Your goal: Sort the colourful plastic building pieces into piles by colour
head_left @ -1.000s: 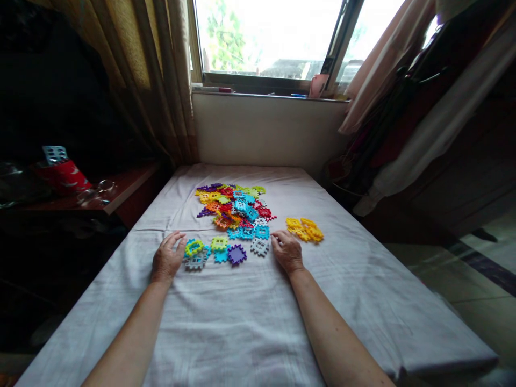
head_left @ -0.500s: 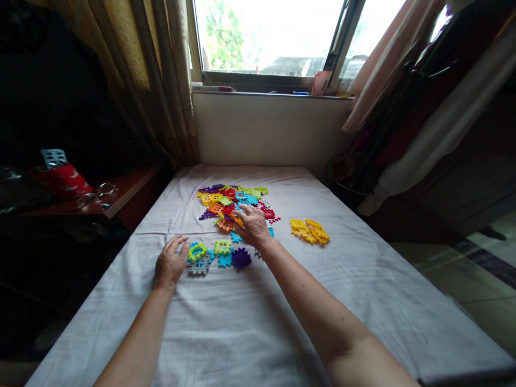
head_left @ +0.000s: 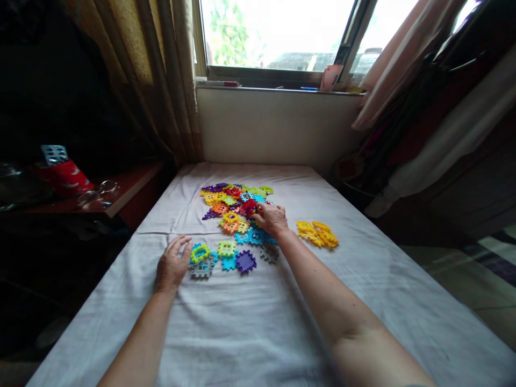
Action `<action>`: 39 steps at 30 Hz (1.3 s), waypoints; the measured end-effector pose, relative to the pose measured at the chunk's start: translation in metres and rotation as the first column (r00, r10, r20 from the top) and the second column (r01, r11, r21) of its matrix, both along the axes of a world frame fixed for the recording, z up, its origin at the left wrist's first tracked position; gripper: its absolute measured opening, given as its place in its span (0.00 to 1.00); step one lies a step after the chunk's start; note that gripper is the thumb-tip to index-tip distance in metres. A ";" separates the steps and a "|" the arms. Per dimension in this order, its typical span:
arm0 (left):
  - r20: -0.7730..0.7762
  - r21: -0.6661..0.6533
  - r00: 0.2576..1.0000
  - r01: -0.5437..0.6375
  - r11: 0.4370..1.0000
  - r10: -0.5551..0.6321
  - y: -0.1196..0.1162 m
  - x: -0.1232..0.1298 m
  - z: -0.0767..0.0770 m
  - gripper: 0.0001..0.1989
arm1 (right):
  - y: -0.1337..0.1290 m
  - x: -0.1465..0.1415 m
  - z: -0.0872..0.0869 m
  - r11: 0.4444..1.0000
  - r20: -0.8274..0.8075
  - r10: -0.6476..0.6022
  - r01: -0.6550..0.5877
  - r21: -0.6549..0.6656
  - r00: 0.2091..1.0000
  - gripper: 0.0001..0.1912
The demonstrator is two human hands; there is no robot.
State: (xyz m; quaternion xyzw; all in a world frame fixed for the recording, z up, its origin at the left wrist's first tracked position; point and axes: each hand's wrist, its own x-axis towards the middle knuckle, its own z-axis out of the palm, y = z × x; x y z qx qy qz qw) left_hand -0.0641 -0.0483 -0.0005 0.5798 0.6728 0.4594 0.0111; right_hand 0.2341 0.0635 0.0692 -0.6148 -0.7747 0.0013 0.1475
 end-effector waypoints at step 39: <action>-0.011 -0.051 0.999 0.031 0.998 -0.031 -0.003 -0.002 0.001 0.17 | -0.047 0.011 -0.040 0.983 -0.154 0.086 -0.059 0.171 0.984 0.09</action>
